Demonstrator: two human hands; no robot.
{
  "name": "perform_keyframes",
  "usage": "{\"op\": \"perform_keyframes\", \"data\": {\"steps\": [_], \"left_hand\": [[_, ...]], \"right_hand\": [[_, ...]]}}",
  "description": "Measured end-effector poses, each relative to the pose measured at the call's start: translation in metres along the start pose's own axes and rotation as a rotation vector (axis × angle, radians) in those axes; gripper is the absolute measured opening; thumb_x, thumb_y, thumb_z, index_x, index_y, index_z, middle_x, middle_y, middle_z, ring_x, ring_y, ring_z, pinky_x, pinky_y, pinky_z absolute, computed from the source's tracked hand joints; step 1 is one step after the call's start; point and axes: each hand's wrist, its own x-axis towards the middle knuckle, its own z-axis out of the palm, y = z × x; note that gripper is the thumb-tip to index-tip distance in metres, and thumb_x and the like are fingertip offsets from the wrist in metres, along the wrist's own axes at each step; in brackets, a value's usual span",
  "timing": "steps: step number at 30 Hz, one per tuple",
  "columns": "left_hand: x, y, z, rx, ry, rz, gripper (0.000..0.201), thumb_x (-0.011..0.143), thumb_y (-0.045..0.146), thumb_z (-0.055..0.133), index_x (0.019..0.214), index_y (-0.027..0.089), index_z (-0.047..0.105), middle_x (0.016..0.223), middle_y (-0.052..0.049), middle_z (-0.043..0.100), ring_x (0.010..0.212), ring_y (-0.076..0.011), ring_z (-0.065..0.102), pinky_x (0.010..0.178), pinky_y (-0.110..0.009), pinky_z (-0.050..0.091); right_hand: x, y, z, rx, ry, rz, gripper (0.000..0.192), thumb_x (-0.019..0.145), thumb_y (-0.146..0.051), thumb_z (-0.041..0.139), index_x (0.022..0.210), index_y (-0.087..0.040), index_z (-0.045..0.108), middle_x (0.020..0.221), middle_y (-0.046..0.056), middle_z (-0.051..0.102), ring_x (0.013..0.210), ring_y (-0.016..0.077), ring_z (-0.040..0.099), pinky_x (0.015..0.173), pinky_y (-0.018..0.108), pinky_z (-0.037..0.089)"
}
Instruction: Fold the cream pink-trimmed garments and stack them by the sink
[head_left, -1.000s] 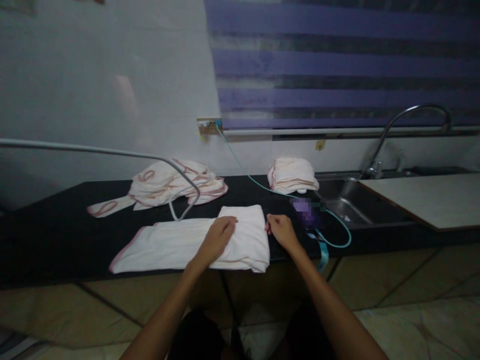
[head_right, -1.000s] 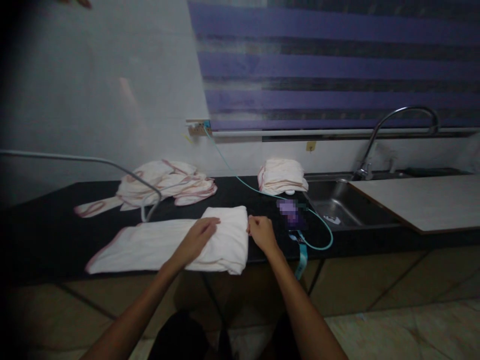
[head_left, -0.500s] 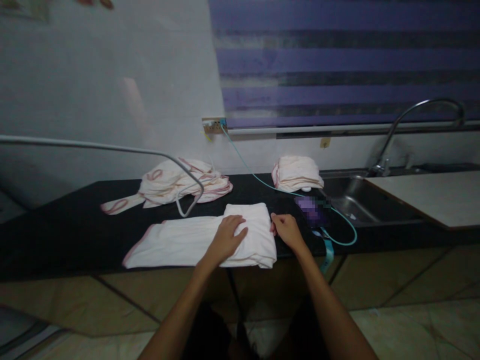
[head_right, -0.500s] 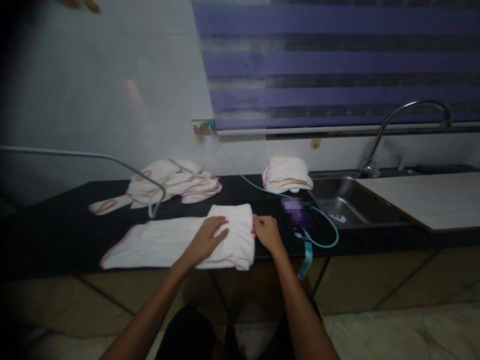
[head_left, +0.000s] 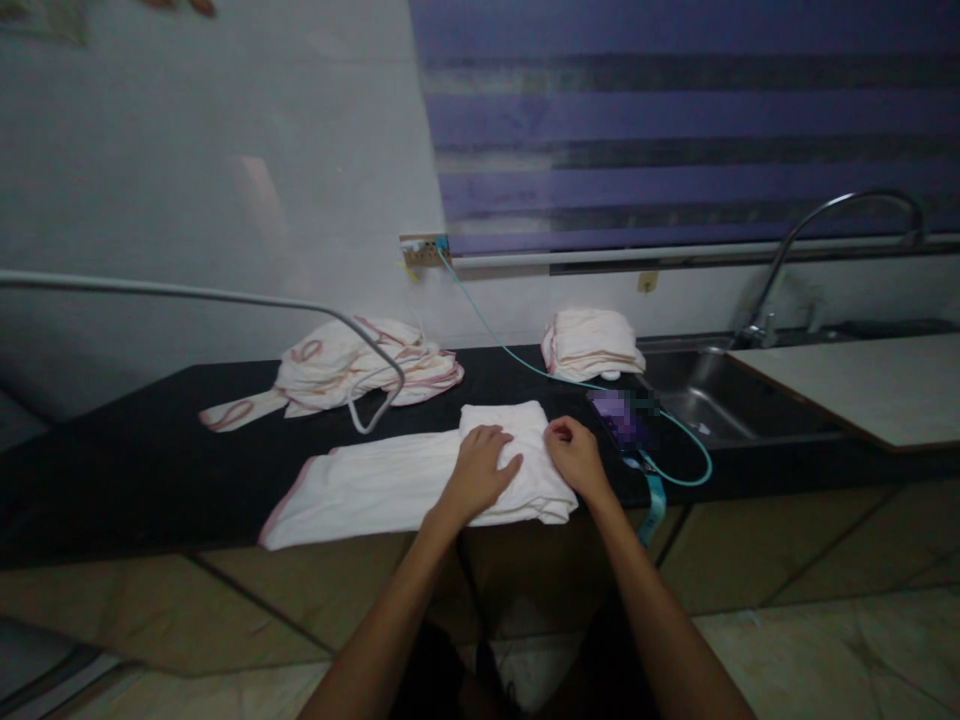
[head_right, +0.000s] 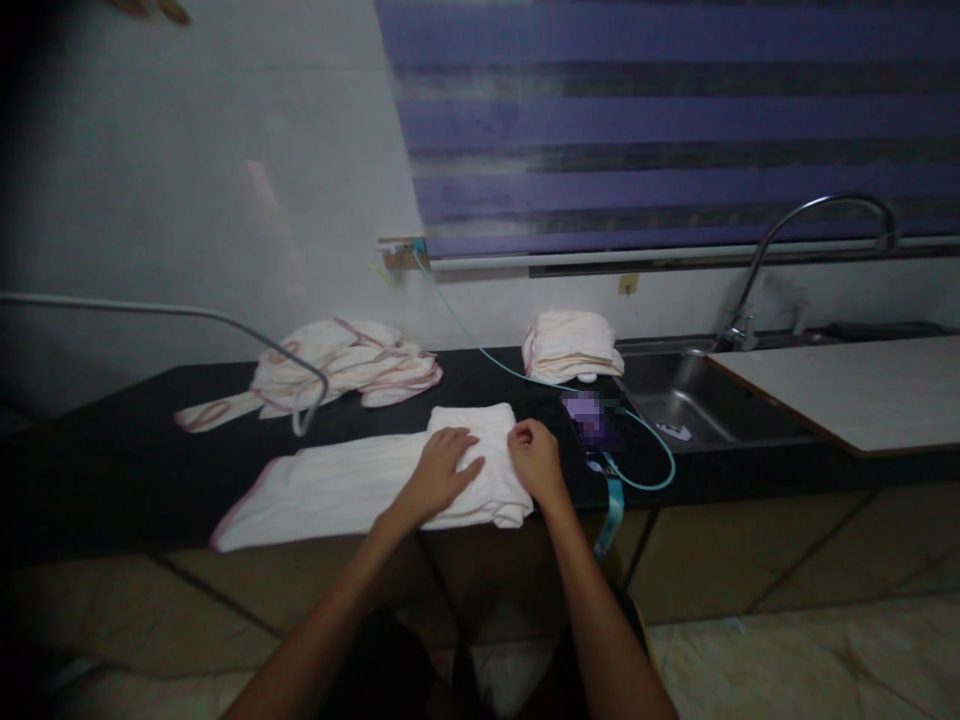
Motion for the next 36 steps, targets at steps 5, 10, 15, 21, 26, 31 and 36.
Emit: {"op": "perform_keyframes", "data": {"steps": [5, 10, 15, 21, 26, 31, 36], "left_hand": [[0.014, 0.021, 0.012, 0.048, -0.009, 0.036, 0.037, 0.096, 0.039, 0.060, 0.119, 0.011, 0.069, 0.127, -0.018, 0.064, 0.124, -0.0318, 0.054, 0.115, -0.049, 0.040], [0.019, 0.026, 0.016, 0.028, 0.003, 0.068, 0.035, 0.096, 0.037, 0.061, 0.117, 0.011, 0.069, 0.126, -0.016, 0.065, 0.123, -0.0311, 0.055, 0.115, -0.049, 0.041], [0.011, 0.012, 0.012, -0.058, 0.029, 0.106, 0.032, 0.098, 0.035, 0.059, 0.119, 0.013, 0.069, 0.132, -0.016, 0.065, 0.125, -0.0294, 0.055, 0.115, -0.048, 0.041], [0.005, 0.006, 0.004, -0.110, 0.038, 0.101, 0.030, 0.099, 0.035, 0.057, 0.119, 0.015, 0.070, 0.130, -0.014, 0.067, 0.124, -0.0278, 0.057, 0.112, -0.048, 0.045], [0.001, 0.006, -0.002, -0.068, 0.022, 0.099, 0.032, 0.100, 0.035, 0.055, 0.120, 0.015, 0.069, 0.131, -0.014, 0.066, 0.125, -0.0276, 0.058, 0.113, -0.047, 0.046], [-0.008, 0.020, -0.017, 0.029, -0.058, 0.057, 0.043, 0.101, 0.039, 0.051, 0.129, 0.010, 0.064, 0.145, -0.022, 0.057, 0.140, -0.0330, 0.049, 0.120, -0.053, 0.039], [-0.021, 0.071, -0.025, 0.053, -0.262, 0.125, 0.098, 0.079, 0.066, 0.074, 0.154, 0.011, 0.042, 0.163, -0.022, 0.038, 0.153, -0.0390, 0.031, 0.126, -0.056, 0.028]], "right_hand": [[0.002, 0.007, 0.000, -0.028, 0.067, -0.041, 0.016, 0.082, -0.031, 0.055, 0.079, -0.020, 0.066, 0.082, 0.005, 0.069, 0.079, 0.0196, 0.064, 0.078, 0.032, 0.051], [0.002, 0.011, 0.001, -0.046, 0.118, -0.054, 0.016, 0.082, -0.031, 0.054, 0.079, -0.020, 0.066, 0.084, 0.006, 0.068, 0.080, 0.0202, 0.063, 0.077, 0.032, 0.050], [0.000, 0.009, -0.001, -0.018, 0.103, -0.058, 0.014, 0.079, -0.028, 0.055, 0.082, -0.020, 0.066, 0.084, 0.005, 0.067, 0.079, 0.0201, 0.063, 0.076, 0.032, 0.050], [0.000, 0.014, -0.001, -0.029, 0.115, -0.048, 0.013, 0.076, -0.026, 0.057, 0.084, -0.020, 0.066, 0.085, 0.005, 0.065, 0.077, 0.0202, 0.062, 0.074, 0.033, 0.052], [0.003, 0.020, 0.001, -0.102, 0.205, 0.002, 0.026, 0.076, -0.027, 0.059, 0.098, -0.018, 0.069, 0.101, 0.011, 0.066, 0.091, 0.0243, 0.064, 0.086, 0.038, 0.054], [0.003, 0.017, 0.003, -0.118, 0.136, 0.035, 0.034, 0.075, -0.026, 0.061, 0.107, -0.017, 0.068, 0.104, 0.012, 0.071, 0.088, 0.0249, 0.068, 0.087, 0.040, 0.055], [0.003, 0.015, 0.001, 0.032, 0.126, 0.079, 0.026, 0.073, -0.030, 0.062, 0.096, -0.019, 0.066, 0.090, 0.007, 0.073, 0.081, 0.0229, 0.070, 0.080, 0.036, 0.057]]}}
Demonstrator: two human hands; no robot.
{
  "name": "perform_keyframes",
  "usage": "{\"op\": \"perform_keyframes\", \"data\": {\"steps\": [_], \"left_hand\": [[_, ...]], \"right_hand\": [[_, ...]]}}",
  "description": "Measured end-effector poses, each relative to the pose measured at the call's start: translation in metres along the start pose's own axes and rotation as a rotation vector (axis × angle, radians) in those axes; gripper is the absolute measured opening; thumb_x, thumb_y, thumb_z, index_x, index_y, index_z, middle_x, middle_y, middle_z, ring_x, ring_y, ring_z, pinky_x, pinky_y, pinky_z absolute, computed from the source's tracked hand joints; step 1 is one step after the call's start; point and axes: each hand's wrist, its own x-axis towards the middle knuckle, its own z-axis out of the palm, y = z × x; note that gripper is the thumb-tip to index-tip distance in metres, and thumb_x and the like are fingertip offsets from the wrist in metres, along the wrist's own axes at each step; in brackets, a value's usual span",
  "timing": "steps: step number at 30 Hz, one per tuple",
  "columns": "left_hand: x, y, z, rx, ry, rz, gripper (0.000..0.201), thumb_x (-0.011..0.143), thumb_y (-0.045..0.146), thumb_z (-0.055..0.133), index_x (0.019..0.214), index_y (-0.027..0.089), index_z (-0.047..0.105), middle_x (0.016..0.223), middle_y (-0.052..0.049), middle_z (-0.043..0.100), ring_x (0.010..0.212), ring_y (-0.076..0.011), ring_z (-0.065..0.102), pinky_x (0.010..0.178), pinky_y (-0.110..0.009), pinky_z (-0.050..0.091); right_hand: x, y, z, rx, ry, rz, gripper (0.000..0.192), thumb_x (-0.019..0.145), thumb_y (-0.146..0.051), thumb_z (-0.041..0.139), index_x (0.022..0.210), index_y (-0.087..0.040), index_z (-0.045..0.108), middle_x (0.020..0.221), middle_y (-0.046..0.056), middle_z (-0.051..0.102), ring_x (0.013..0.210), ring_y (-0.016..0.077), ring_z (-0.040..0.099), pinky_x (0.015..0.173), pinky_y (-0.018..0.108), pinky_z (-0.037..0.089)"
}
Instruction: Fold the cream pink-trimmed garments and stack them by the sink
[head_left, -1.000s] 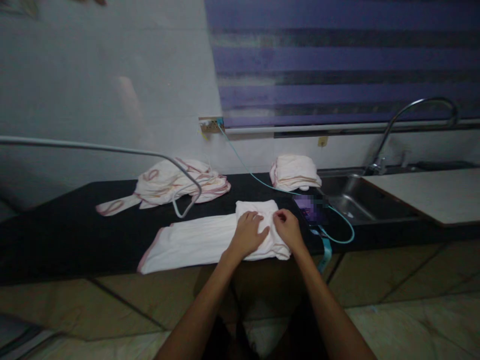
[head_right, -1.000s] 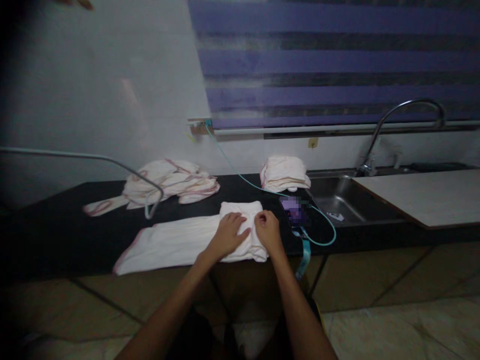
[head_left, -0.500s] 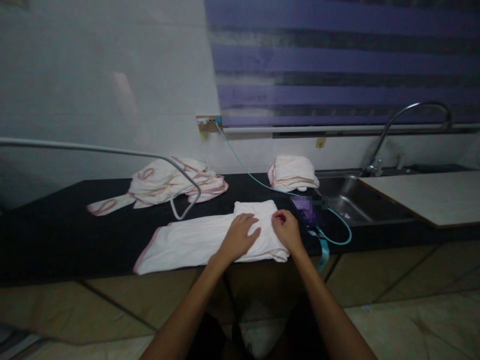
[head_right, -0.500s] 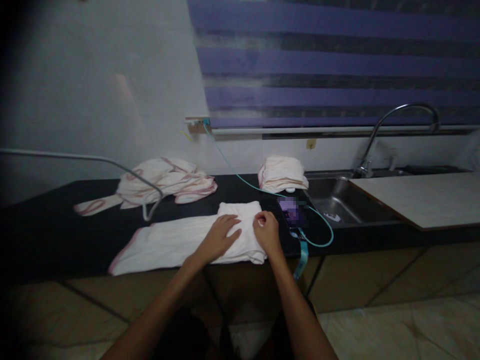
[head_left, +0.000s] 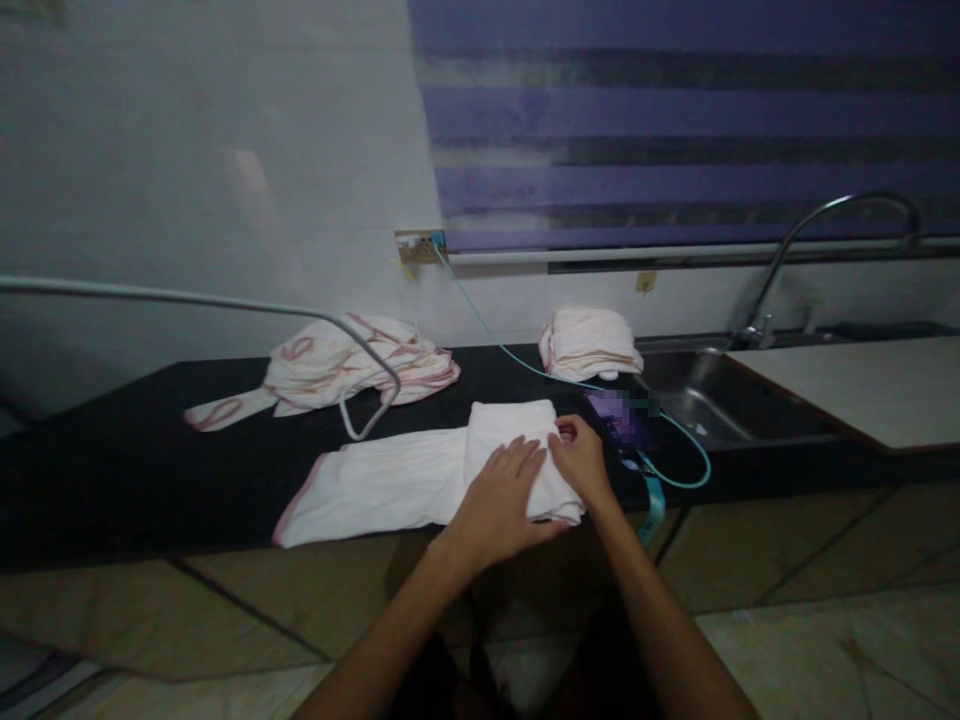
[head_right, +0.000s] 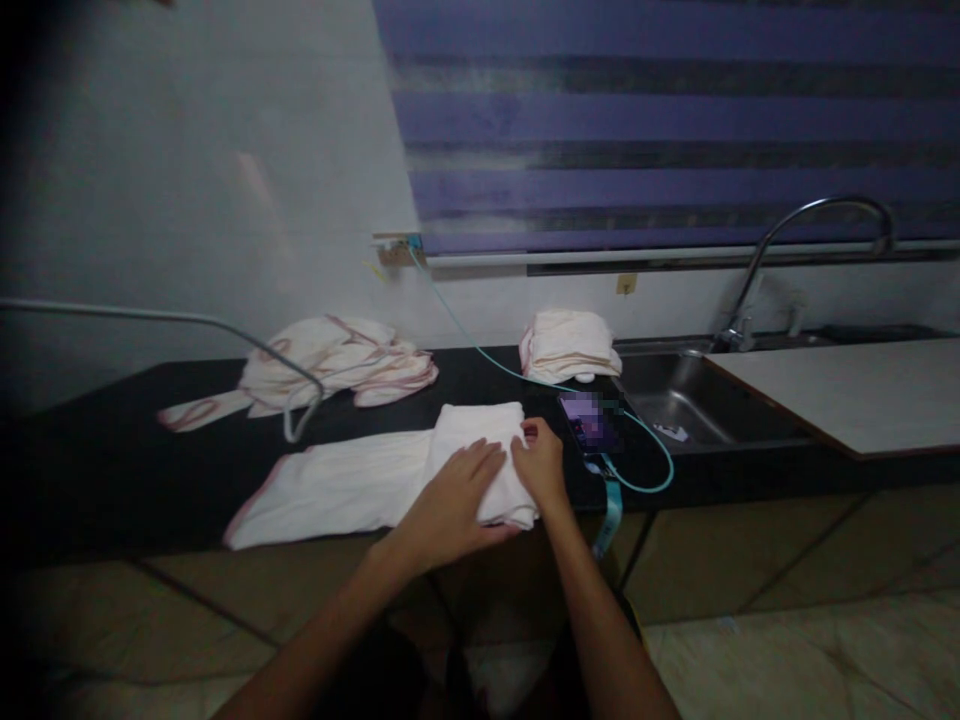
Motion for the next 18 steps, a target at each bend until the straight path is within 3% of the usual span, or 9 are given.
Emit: {"op": "perform_keyframes", "data": {"steps": [2, 3, 7, 13, 18], "left_hand": [[-0.001, 0.017, 0.003, -0.009, -0.086, 0.026, 0.115, 0.068, 0.062, 0.084, 0.158, 0.012, 0.034, 0.166, -0.021, 0.032, 0.154, -0.0395, 0.030, 0.127, -0.055, 0.027], [0.000, 0.022, 0.005, -0.010, -0.114, 0.015, 0.112, 0.069, 0.054, 0.086, 0.159, 0.012, 0.034, 0.166, -0.022, 0.031, 0.153, -0.0386, 0.032, 0.126, -0.053, 0.029], [0.002, 0.023, 0.008, -0.016, -0.148, -0.059, 0.073, 0.083, 0.016, 0.068, 0.151, 0.006, 0.044, 0.156, -0.021, 0.048, 0.143, -0.0316, 0.047, 0.122, -0.042, 0.038], [0.007, 0.020, -0.001, 0.003, -0.167, -0.001, 0.049, 0.079, 0.009, 0.061, 0.128, 0.009, 0.061, 0.136, -0.020, 0.064, 0.130, -0.0336, 0.058, 0.109, -0.047, 0.049], [0.011, 0.026, 0.001, 0.083, -0.164, 0.003, 0.033, 0.080, 0.006, 0.052, 0.108, 0.010, 0.068, 0.110, -0.021, 0.072, 0.105, -0.0349, 0.070, 0.092, -0.048, 0.056]], "right_hand": [[0.001, 0.001, -0.001, 0.084, 0.009, 0.046, 0.026, 0.071, -0.032, 0.064, 0.093, -0.020, 0.065, 0.087, 0.007, 0.072, 0.077, 0.0220, 0.070, 0.074, 0.034, 0.057], [0.002, 0.001, -0.001, 0.125, 0.014, 0.069, 0.026, 0.070, -0.033, 0.065, 0.091, -0.020, 0.065, 0.086, 0.006, 0.071, 0.075, 0.0216, 0.070, 0.072, 0.034, 0.057], [0.003, 0.001, -0.001, 0.244, 0.032, 0.124, 0.025, 0.066, -0.033, 0.071, 0.086, -0.020, 0.065, 0.079, 0.003, 0.069, 0.072, 0.0202, 0.069, 0.069, 0.032, 0.056], [0.000, -0.005, -0.003, 0.287, 0.009, 0.132, 0.020, 0.065, -0.030, 0.072, 0.081, -0.020, 0.065, 0.073, 0.002, 0.069, 0.068, 0.0189, 0.068, 0.065, 0.029, 0.054], [-0.001, -0.007, -0.005, 0.263, -0.045, 0.115, 0.021, 0.066, -0.032, 0.073, 0.080, -0.019, 0.067, 0.073, 0.003, 0.070, 0.067, 0.0193, 0.068, 0.063, 0.029, 0.053]]}}
